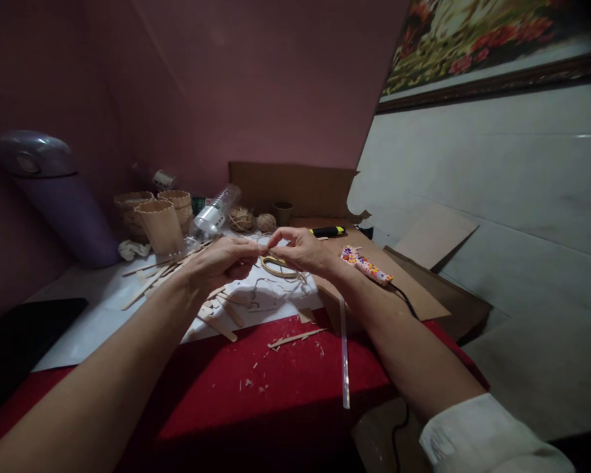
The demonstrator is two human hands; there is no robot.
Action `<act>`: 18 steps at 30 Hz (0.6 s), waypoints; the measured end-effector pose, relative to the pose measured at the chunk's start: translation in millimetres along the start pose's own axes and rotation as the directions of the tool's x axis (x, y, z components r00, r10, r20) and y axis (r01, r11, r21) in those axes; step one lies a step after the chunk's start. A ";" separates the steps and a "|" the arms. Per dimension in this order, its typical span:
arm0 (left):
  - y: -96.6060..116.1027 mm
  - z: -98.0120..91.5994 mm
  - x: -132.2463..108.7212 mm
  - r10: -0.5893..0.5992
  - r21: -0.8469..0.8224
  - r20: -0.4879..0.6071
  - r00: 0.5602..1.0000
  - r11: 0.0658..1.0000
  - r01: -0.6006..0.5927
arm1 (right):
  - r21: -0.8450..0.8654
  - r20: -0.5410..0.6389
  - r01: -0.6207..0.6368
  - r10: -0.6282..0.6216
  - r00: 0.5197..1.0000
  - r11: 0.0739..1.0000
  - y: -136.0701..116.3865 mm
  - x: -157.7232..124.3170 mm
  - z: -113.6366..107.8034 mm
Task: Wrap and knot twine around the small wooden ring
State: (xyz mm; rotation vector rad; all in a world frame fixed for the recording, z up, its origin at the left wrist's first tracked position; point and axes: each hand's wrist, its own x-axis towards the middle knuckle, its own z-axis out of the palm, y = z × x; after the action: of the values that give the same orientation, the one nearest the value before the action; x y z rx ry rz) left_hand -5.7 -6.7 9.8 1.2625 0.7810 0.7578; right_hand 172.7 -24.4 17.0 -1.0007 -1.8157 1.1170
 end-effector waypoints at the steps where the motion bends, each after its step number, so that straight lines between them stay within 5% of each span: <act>1: 0.0 -0.6 0.1 -0.013 0.013 0.002 1.000 1.000 0.013 | -0.015 0.002 -0.004 0.004 1.000 1.000 1.0 0.3 -0.8; 13: 0.1 1.7 -1.2 -0.043 0.043 -0.026 0.999 0.998 0.044 | -0.040 0.035 0.040 -0.039 0.999 0.998 12.6 4.9 -4.8; 18: 1.3 4.5 -1.9 -0.067 0.008 -0.004 0.998 0.998 0.067 | -0.152 -0.111 0.114 -0.132 0.985 0.982 25.3 12.1 -10.2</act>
State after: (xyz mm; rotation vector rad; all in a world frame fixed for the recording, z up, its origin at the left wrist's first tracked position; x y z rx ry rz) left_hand -3.0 -10.5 11.8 1.2363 0.8261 0.7041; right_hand 182.7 -2.5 -0.7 -1.0022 -1.8542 0.8407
